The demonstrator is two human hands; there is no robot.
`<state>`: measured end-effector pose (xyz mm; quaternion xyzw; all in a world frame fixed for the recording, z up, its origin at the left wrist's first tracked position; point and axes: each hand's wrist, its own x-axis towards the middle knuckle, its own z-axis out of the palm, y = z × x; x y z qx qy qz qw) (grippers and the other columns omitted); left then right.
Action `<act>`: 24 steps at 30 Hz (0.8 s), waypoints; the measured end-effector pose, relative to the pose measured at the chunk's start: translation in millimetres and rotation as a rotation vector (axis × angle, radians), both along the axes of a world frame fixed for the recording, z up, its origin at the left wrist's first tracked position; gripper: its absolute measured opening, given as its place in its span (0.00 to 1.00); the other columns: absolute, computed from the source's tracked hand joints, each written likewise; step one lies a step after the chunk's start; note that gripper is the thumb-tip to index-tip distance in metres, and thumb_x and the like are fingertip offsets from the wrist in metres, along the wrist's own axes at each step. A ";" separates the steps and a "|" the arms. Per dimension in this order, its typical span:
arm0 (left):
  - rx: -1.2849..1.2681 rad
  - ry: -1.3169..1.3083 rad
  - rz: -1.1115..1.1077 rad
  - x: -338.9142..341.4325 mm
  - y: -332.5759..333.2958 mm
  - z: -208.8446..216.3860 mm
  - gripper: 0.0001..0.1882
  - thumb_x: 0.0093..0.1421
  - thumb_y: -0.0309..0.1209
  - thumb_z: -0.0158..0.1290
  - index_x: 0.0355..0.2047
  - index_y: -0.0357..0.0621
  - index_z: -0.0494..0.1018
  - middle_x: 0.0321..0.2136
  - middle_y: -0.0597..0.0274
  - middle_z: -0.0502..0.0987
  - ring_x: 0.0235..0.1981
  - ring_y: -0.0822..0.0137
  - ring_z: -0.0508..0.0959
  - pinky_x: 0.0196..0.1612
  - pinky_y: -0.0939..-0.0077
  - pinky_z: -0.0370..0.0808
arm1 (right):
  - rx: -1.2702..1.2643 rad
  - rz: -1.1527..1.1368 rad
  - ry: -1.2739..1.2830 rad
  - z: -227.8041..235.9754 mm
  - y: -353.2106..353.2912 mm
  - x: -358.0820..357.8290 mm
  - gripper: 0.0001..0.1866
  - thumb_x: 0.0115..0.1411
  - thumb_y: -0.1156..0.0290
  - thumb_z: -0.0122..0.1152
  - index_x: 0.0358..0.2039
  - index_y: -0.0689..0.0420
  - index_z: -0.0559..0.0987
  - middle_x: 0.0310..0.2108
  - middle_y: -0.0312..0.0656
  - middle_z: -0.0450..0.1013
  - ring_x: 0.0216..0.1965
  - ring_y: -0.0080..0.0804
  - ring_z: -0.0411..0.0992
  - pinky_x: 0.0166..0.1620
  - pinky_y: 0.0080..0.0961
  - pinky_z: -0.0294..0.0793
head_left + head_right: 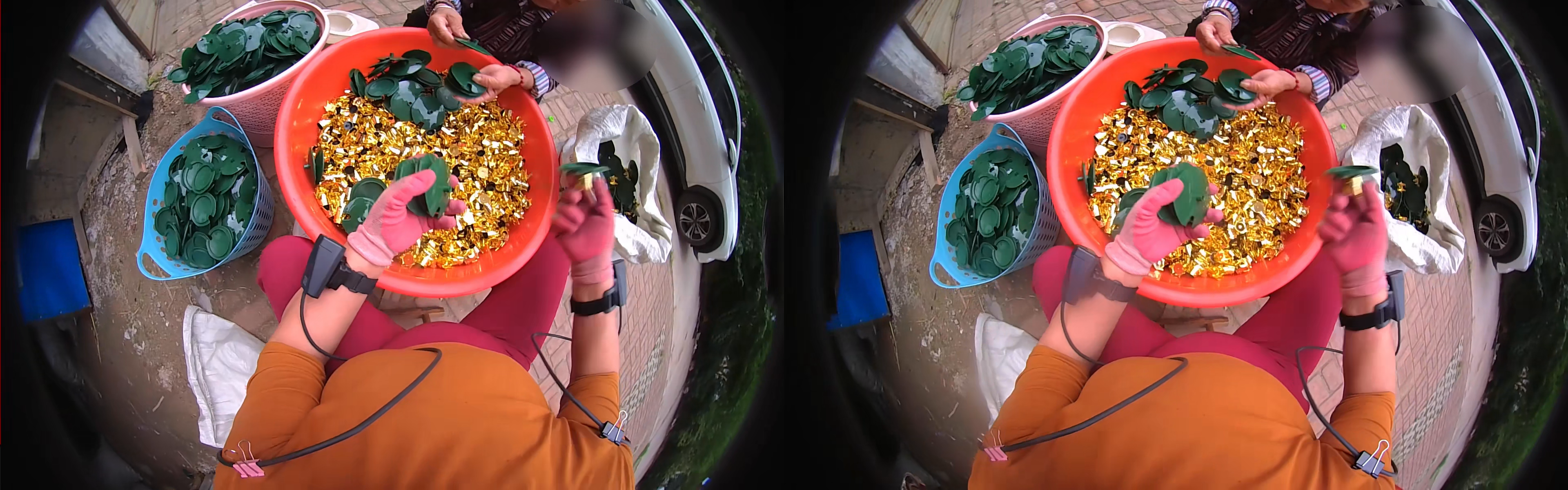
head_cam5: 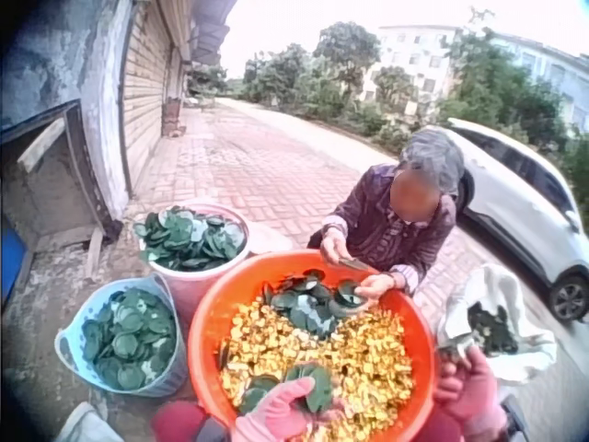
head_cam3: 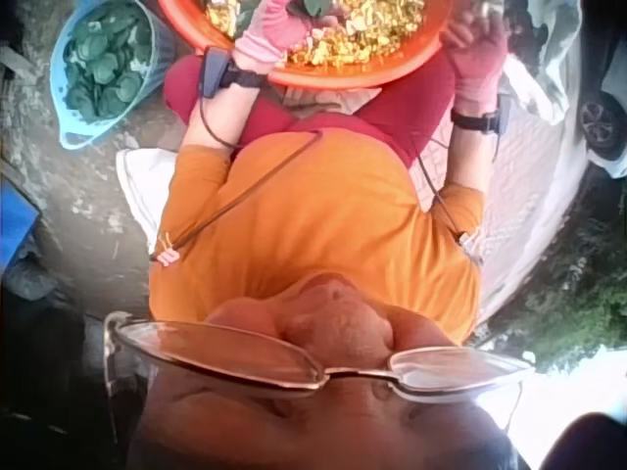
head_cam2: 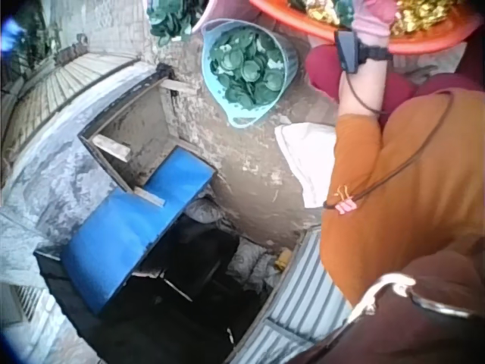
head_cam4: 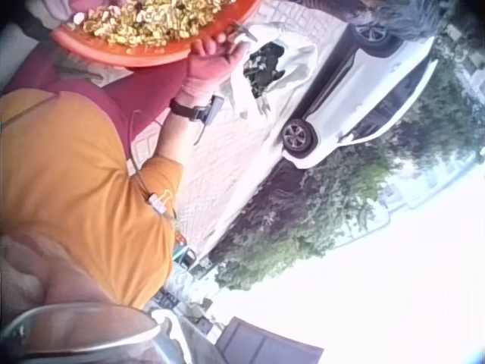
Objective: Assembling small gold-colored metallic or plastic components into green plastic discs in a basin.
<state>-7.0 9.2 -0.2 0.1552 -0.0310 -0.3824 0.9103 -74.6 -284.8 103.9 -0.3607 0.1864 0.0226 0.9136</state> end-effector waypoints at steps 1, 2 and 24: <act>-0.045 0.020 0.005 0.3 1.7 3.9 0.24 0.65 0.40 0.50 0.60 0.48 0.62 0.53 0.47 0.71 0.46 0.47 0.78 0.39 0.63 0.83 | 0.110 -0.043 -0.124 10.6 -26.7 -3.3 0.26 0.66 0.48 0.47 0.52 0.59 0.72 0.34 0.37 0.74 0.21 0.17 0.59 0.22 0.13 0.56; -0.077 0.003 0.010 2.3 2.4 4.1 0.25 0.65 0.39 0.50 0.60 0.48 0.62 0.53 0.47 0.71 0.47 0.47 0.78 0.41 0.62 0.82 | 0.017 -0.173 -0.175 18.8 -35.3 -3.0 0.29 0.66 0.46 0.48 0.52 0.60 0.72 0.36 0.41 0.77 0.20 0.18 0.59 0.24 0.15 0.59; 0.074 0.122 -0.016 2.8 -22.4 -5.8 0.19 0.63 0.37 0.53 0.52 0.45 0.67 0.42 0.54 0.77 0.39 0.53 0.81 0.38 0.62 0.82 | -0.795 0.350 0.025 -55.9 64.6 11.0 0.18 0.63 0.74 0.56 0.54 0.59 0.73 0.29 0.30 0.72 0.25 0.12 0.64 0.28 0.10 0.64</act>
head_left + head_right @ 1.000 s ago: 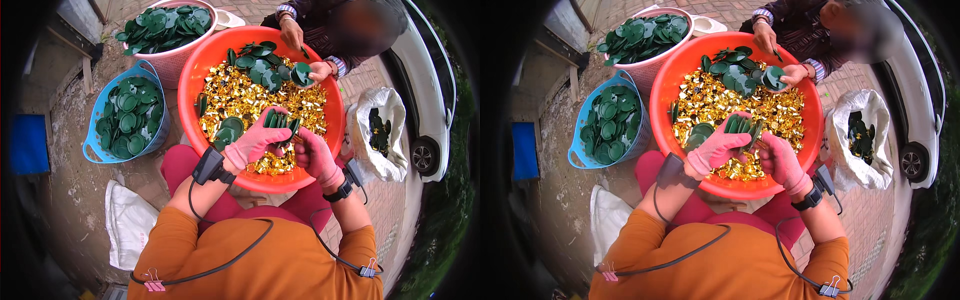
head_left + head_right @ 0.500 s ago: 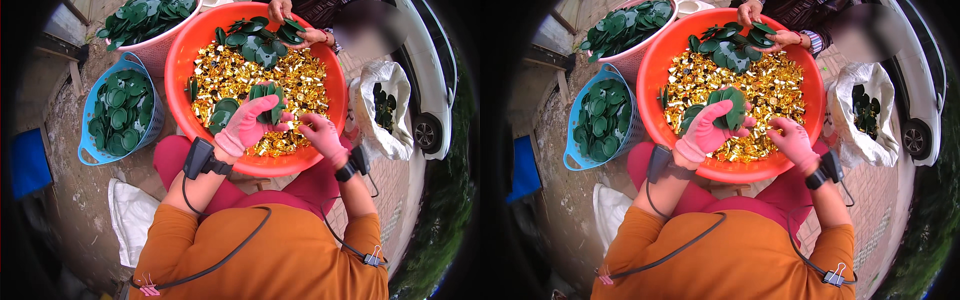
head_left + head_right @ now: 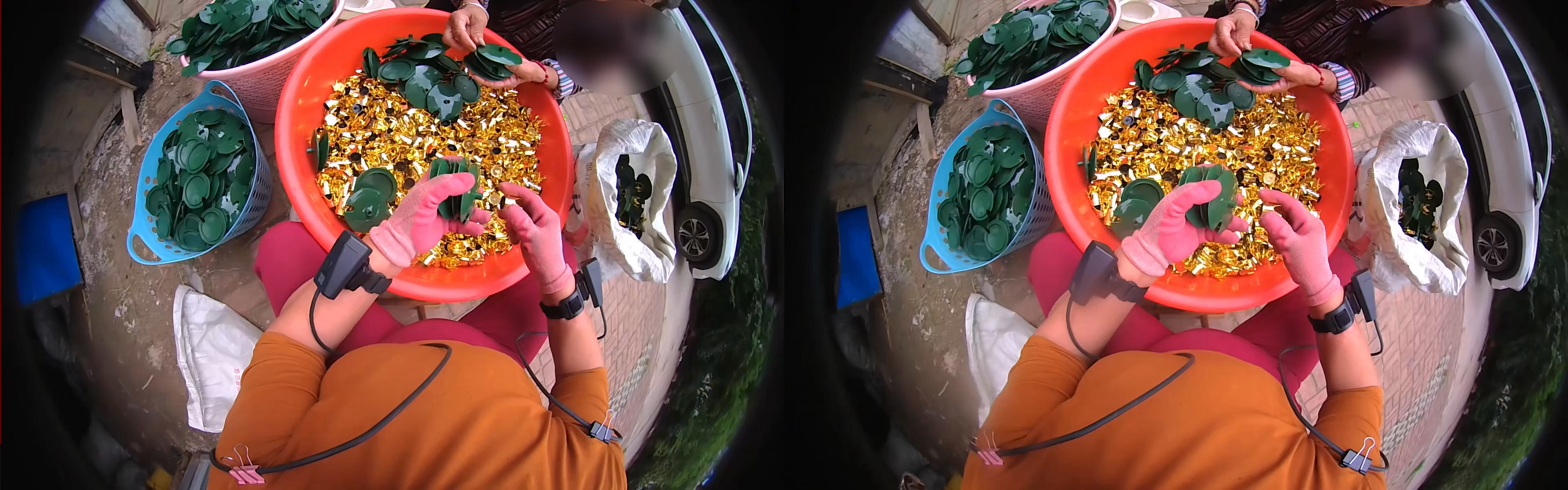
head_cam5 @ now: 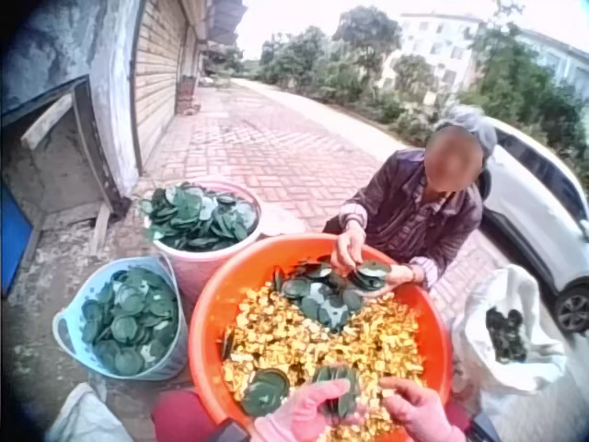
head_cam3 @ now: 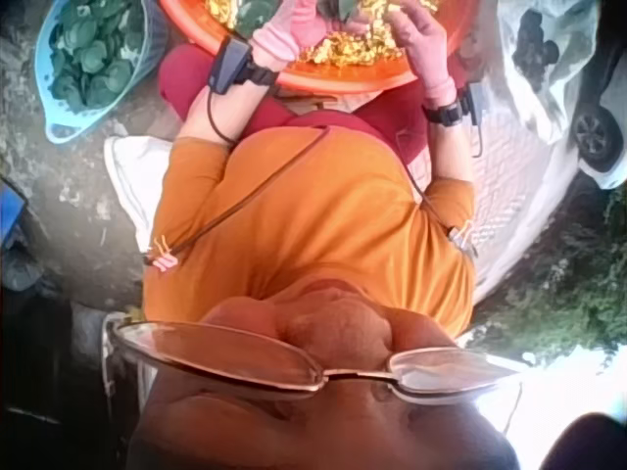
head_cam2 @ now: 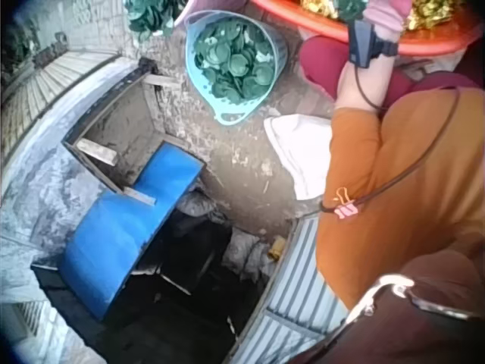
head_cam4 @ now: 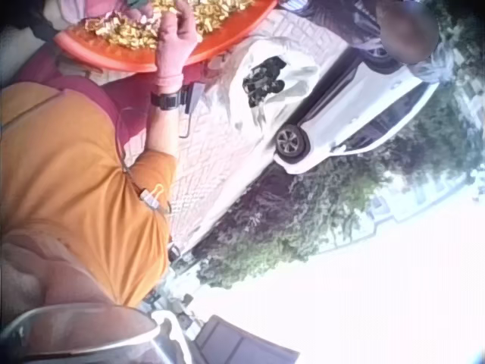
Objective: Assembling small gold-colored metallic or plastic components into green plastic discs in a basin.
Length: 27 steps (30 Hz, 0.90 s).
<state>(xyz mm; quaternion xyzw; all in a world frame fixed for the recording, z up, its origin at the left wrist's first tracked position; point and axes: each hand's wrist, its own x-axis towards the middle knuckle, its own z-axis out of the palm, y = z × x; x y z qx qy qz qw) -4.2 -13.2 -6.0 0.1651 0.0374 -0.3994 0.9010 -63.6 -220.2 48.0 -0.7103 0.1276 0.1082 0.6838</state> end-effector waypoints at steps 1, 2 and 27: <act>0.025 -0.022 -0.013 -1.7 -1.2 0.6 0.18 0.62 0.37 0.53 0.51 0.46 0.68 0.41 0.55 0.77 0.38 0.54 0.81 0.37 0.62 0.82 | -0.004 -0.001 -0.001 6.4 5.0 -1.5 0.18 0.63 0.74 0.56 0.54 0.59 0.73 0.29 0.30 0.72 0.25 0.12 0.64 0.28 0.10 0.64; 0.051 -0.043 -0.026 -3.3 -1.5 0.8 0.18 0.62 0.36 0.53 0.50 0.46 0.68 0.40 0.55 0.77 0.38 0.55 0.81 0.36 0.62 0.83 | -0.106 0.045 -0.055 12.3 13.7 -2.0 0.18 0.63 0.74 0.55 0.54 0.60 0.72 0.32 0.32 0.73 0.27 0.13 0.67 0.29 0.12 0.66; 0.153 -0.167 0.099 -20.0 16.4 16.9 0.25 0.58 0.30 0.58 0.54 0.53 0.62 0.39 0.67 0.70 0.36 0.72 0.75 0.30 0.72 0.79 | -0.798 0.642 -0.343 29.7 40.1 16.4 0.13 0.63 0.64 0.57 0.41 0.60 0.71 0.25 0.39 0.68 0.26 0.36 0.69 0.29 0.31 0.68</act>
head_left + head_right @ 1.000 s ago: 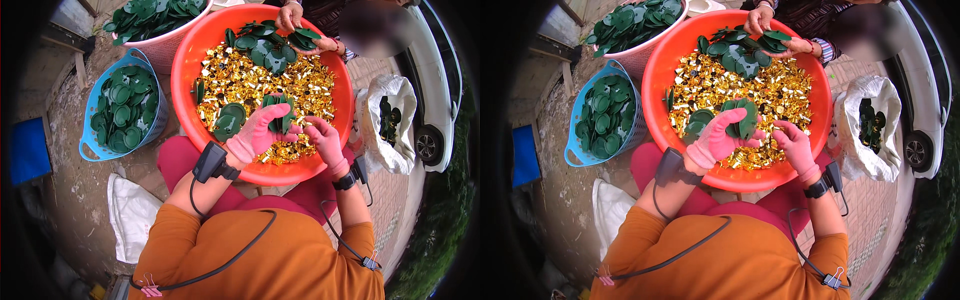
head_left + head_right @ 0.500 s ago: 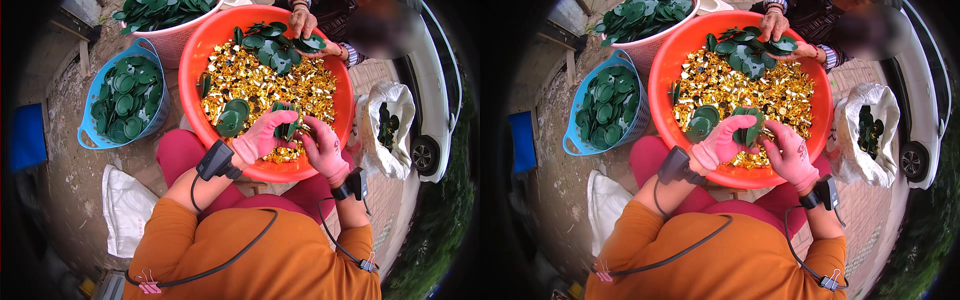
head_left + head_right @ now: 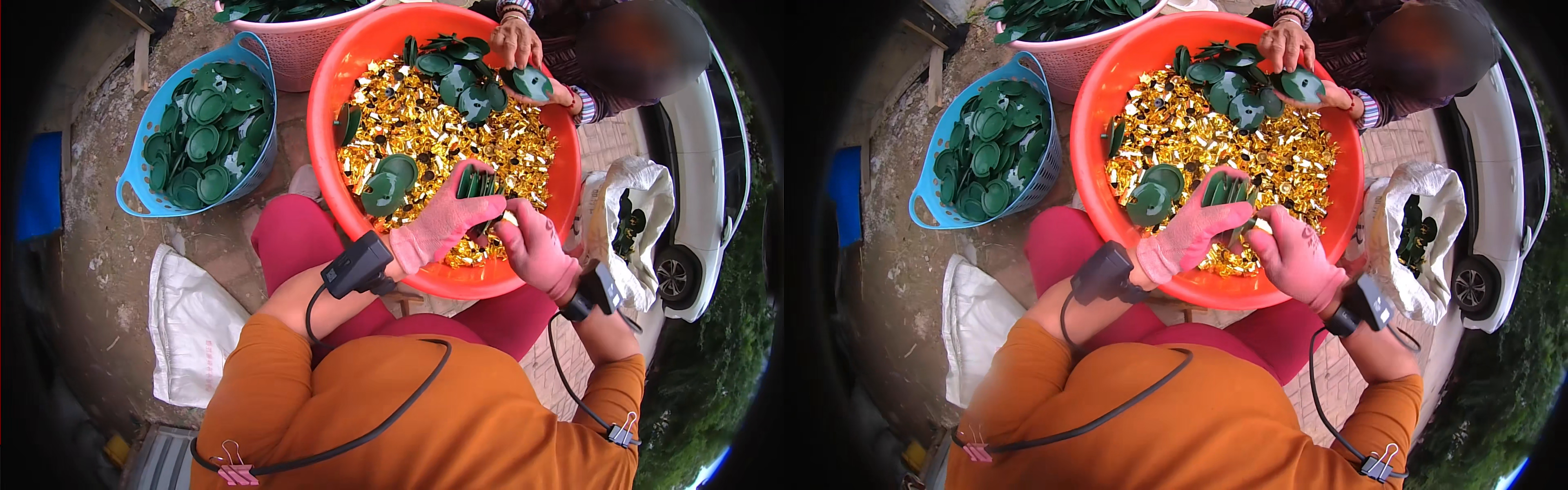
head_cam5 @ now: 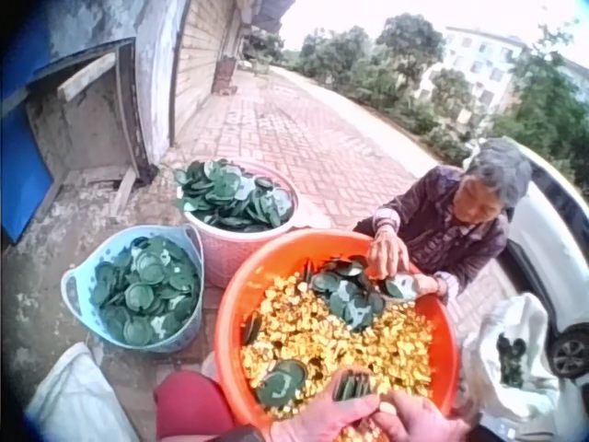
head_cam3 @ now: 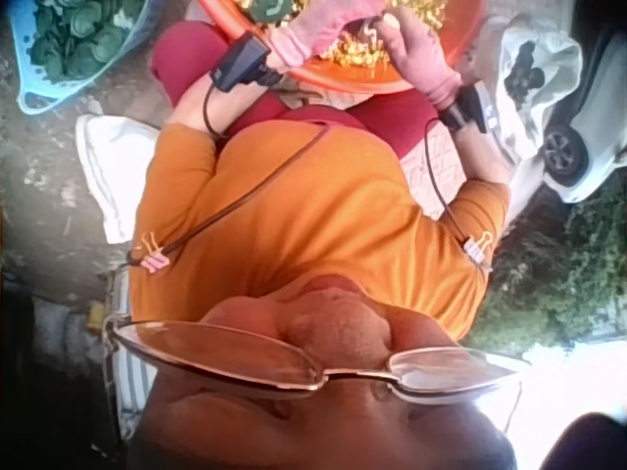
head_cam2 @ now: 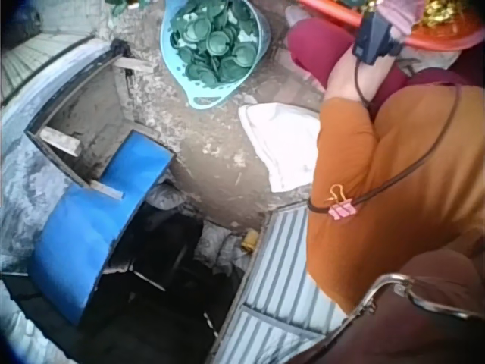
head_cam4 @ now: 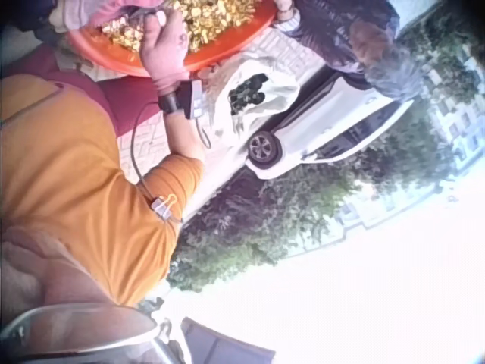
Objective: Assembling small gold-colored metallic or plastic components into green plastic discs in a basin.
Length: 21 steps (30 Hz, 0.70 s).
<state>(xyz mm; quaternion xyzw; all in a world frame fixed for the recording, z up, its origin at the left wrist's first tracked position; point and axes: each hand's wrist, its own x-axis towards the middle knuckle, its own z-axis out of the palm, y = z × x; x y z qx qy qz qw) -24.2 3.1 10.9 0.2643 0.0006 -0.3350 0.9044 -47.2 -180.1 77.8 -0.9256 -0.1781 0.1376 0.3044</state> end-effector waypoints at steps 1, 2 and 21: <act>0.048 -0.153 0.110 1.6 0.5 2.6 0.27 0.57 0.26 0.58 0.54 0.52 0.61 0.40 0.67 0.69 0.36 0.73 0.74 0.31 0.73 0.78 | 0.300 -0.247 0.304 -6.8 4.7 -1.6 0.14 0.66 0.60 0.54 0.39 0.59 0.72 0.22 0.35 0.65 0.22 0.28 0.66 0.25 0.26 0.65; 0.008 -0.270 0.206 0.8 0.2 7.2 0.29 0.54 0.22 0.57 0.55 0.51 0.60 0.39 0.68 0.67 0.37 0.74 0.72 0.33 0.74 0.78 | 0.384 -0.063 0.290 -10.9 10.0 -2.3 0.19 0.69 0.52 0.46 0.34 0.56 0.72 0.18 0.27 0.58 0.17 0.18 0.55 0.21 0.18 0.54; 0.431 -1.032 0.357 -0.1 15.4 12.4 0.36 0.45 0.26 0.63 0.54 0.44 0.60 0.43 0.61 0.66 0.44 0.69 0.69 0.49 0.71 0.68 | 1.308 -0.381 1.648 -11.9 -4.6 2.1 0.17 0.69 0.64 0.34 0.37 0.58 0.73 0.14 0.21 0.49 0.12 0.11 0.45 0.15 0.12 0.43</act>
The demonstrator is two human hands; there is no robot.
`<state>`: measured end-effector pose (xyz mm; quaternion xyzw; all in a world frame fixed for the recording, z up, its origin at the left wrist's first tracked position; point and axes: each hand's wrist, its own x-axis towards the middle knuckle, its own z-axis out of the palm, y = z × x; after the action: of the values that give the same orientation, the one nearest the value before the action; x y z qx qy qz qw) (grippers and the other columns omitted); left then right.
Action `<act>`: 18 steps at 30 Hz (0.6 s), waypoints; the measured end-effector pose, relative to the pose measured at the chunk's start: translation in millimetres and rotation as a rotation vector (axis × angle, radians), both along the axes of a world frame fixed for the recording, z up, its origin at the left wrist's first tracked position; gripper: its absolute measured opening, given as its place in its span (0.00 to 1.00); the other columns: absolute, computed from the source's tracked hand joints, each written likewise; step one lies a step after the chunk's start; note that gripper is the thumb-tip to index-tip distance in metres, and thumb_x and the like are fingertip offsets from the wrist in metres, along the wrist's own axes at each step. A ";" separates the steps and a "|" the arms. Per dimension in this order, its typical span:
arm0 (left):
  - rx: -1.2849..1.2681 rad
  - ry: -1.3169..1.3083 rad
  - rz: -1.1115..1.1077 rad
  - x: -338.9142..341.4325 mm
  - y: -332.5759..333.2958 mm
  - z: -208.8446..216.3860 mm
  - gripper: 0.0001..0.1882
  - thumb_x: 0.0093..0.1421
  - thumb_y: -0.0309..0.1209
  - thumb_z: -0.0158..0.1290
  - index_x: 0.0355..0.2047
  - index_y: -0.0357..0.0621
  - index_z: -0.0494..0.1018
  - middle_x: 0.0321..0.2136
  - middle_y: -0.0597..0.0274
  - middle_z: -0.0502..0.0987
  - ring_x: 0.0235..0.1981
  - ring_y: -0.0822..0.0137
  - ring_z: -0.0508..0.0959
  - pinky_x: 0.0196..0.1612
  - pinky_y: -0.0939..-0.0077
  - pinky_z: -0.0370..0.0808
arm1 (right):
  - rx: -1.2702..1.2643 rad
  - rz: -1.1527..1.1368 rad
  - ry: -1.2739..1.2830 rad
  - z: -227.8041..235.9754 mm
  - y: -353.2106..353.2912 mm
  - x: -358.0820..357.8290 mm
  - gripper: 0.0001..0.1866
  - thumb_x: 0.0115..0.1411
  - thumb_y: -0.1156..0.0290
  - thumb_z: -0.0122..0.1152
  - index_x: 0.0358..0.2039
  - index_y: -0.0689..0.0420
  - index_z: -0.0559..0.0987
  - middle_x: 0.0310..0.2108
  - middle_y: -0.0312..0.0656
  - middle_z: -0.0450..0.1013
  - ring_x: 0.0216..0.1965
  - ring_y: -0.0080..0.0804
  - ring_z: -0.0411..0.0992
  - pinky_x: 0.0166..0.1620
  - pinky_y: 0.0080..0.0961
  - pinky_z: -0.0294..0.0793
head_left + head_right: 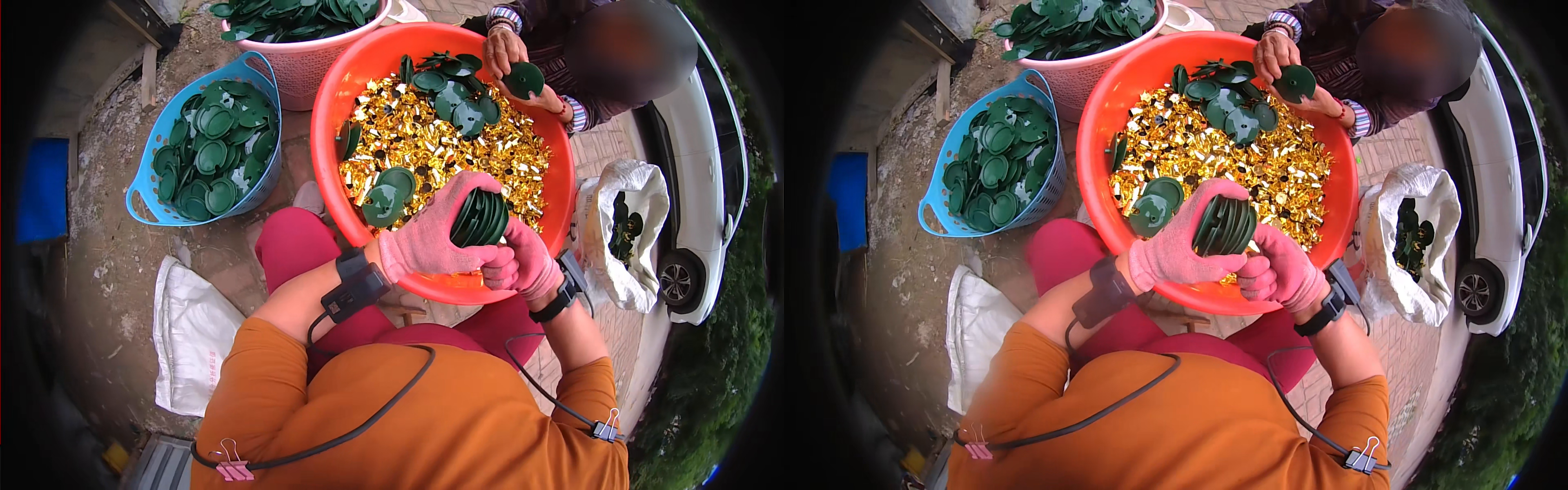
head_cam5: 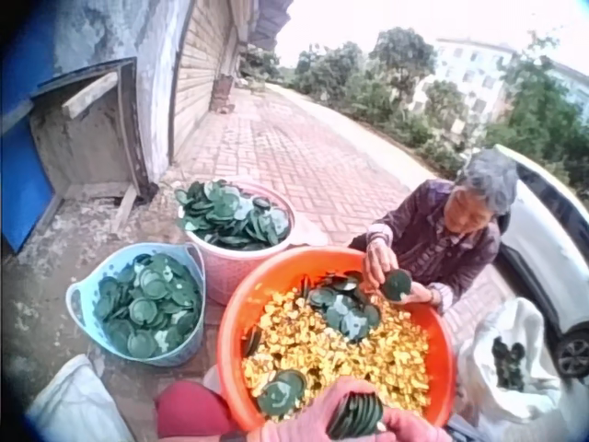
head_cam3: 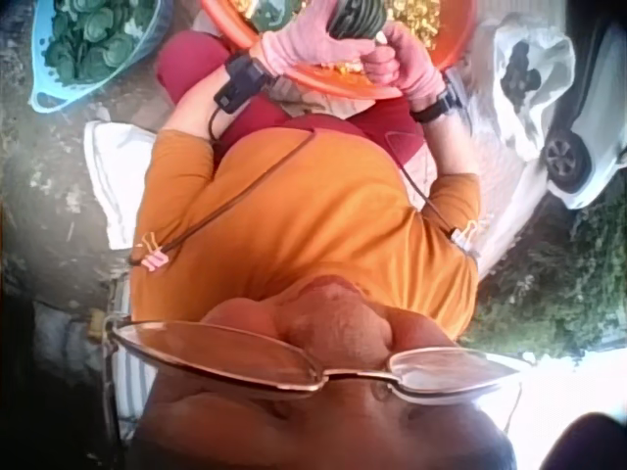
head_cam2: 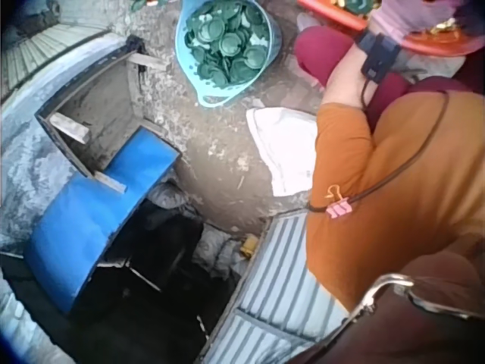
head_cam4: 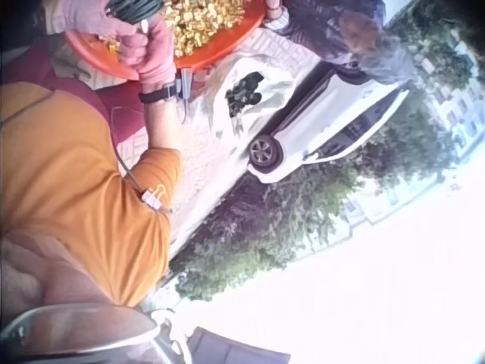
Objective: Assembling small gold-colored metallic or plastic components into green plastic discs in a basin.
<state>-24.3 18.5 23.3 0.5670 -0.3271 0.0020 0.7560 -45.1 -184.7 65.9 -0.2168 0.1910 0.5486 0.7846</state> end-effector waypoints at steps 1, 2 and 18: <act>-0.107 0.217 -0.140 -3.5 -1.8 -1.9 0.36 0.45 0.23 0.62 0.55 0.45 0.60 0.42 0.64 0.66 0.44 0.71 0.69 0.48 0.73 0.69 | -0.003 -0.043 0.046 0.7 5.3 -3.5 0.23 0.70 0.55 0.34 0.34 0.59 0.73 0.13 0.23 0.50 0.11 0.13 0.46 0.14 0.13 0.44; -0.263 0.487 -0.255 -5.2 -5.6 -2.7 0.34 0.49 0.21 0.59 0.57 0.45 0.59 0.42 0.66 0.67 0.45 0.74 0.68 0.47 0.76 0.69 | 0.002 -0.042 0.040 3.1 9.9 -2.3 0.23 0.70 0.55 0.34 0.34 0.59 0.73 0.13 0.23 0.50 0.11 0.13 0.46 0.14 0.13 0.44; -0.644 1.335 -0.592 8.7 -4.8 -15.9 0.13 0.61 0.45 0.52 0.36 0.50 0.74 0.28 0.64 0.77 0.28 0.61 0.79 0.28 0.64 0.79 | -1.370 0.969 -2.458 54.3 17.5 31.3 0.22 0.55 0.63 0.61 0.47 0.59 0.70 0.32 0.40 0.72 0.33 0.38 0.74 0.35 0.34 0.72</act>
<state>-15.6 13.7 7.4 0.0918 0.0744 -0.4446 0.8879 -13.7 -167.3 120.2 -0.8914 -0.4486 0.0340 -0.0552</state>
